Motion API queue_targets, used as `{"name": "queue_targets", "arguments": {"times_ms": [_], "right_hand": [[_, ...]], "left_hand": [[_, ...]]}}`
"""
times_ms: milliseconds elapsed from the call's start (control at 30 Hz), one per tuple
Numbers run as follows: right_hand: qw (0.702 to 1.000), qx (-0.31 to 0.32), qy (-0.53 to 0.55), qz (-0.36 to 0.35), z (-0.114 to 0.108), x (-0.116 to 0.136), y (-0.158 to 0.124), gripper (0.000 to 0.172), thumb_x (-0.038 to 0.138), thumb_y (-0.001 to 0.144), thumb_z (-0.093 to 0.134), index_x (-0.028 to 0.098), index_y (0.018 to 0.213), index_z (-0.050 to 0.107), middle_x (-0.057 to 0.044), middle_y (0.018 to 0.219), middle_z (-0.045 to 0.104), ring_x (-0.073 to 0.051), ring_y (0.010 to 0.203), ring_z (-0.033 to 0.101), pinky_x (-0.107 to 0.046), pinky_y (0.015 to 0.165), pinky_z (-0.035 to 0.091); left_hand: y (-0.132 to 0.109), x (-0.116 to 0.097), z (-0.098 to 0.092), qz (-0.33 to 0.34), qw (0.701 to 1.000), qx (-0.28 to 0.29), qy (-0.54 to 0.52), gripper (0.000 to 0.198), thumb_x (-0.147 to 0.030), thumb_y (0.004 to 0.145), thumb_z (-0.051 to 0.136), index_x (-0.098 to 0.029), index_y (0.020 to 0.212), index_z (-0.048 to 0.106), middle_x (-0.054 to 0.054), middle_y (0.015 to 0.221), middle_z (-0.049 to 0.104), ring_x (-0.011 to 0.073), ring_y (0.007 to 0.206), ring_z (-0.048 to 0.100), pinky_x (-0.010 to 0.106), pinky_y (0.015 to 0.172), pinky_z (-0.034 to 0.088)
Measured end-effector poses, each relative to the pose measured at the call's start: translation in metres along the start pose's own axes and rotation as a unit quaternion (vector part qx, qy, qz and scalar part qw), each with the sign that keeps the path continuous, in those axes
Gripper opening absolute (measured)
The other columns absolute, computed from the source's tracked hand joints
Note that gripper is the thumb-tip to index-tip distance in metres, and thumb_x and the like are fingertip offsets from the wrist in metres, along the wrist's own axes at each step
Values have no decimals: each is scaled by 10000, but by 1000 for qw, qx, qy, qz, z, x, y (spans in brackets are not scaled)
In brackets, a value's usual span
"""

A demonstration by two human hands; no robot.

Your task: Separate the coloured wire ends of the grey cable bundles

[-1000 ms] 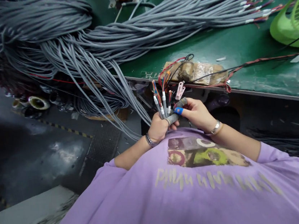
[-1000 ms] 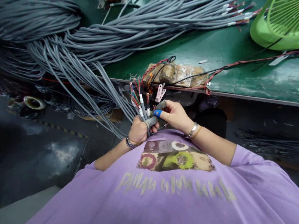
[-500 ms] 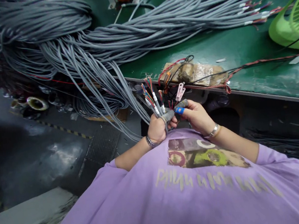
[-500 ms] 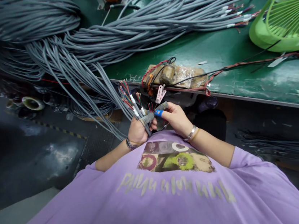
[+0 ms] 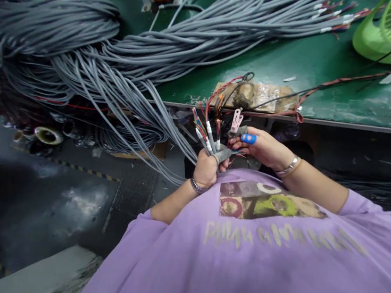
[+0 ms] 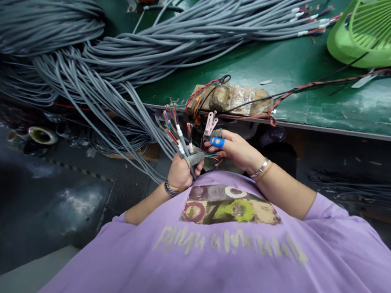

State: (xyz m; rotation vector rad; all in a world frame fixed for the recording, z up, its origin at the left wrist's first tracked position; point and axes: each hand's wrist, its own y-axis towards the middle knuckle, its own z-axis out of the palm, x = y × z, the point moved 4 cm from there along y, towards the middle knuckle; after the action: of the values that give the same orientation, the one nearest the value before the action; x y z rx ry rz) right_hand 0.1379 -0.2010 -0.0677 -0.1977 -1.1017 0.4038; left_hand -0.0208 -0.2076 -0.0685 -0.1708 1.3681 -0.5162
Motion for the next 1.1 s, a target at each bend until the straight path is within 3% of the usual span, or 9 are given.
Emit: {"name": "queue_targets", "arguments": {"times_ms": [167, 333, 633, 933, 1100], "right_hand": [[1000, 12, -26, 13, 5, 2, 4, 490, 250, 545, 902, 177, 962, 654, -29, 873, 745, -129, 726, 657, -229, 630, 503], [1000, 1, -12, -12, 11, -1, 4, 418, 210, 564, 843, 166, 917, 624, 40, 679, 658, -95, 598, 580, -223, 578, 447], [999, -20, -16, -31, 17, -3, 2, 419, 206, 556, 818, 187, 918, 608, 55, 643, 638, -81, 543, 522, -213, 528, 397], [999, -35, 18, 4, 1, -6, -7, 463, 461, 568, 919, 189, 853, 676, -23, 839, 719, -115, 701, 650, -240, 644, 543], [999, -25, -19, 16, 1, -10, -10, 480, 406, 493, 959, 177, 831, 707, -9, 766, 700, -101, 619, 602, -235, 575, 513]], "left_hand": [[-2, 0, 4, -3, 998, 39, 39, 317, -392, 663, 767, -166, 583, 559, -38, 467, 527, 52, 373, 414, 202, 370, 302], [-1, -1, 7, -5, 997, 50, 59, 327, -397, 662, 764, -165, 558, 558, -36, 468, 521, 51, 372, 407, 200, 366, 302], [0, 6, 7, -13, 995, 75, 71, 301, -349, 667, 743, -170, 542, 536, -41, 436, 498, 51, 362, 388, 206, 371, 289], [-2, -3, 3, -8, 1000, 8, 10, 278, -362, 628, 744, -175, 586, 543, -44, 460, 522, 54, 374, 416, 201, 382, 311], [-2, -2, 1, -13, 1000, -11, -10, 249, -348, 633, 742, -177, 633, 560, -43, 470, 538, 58, 387, 431, 198, 391, 319]]}}
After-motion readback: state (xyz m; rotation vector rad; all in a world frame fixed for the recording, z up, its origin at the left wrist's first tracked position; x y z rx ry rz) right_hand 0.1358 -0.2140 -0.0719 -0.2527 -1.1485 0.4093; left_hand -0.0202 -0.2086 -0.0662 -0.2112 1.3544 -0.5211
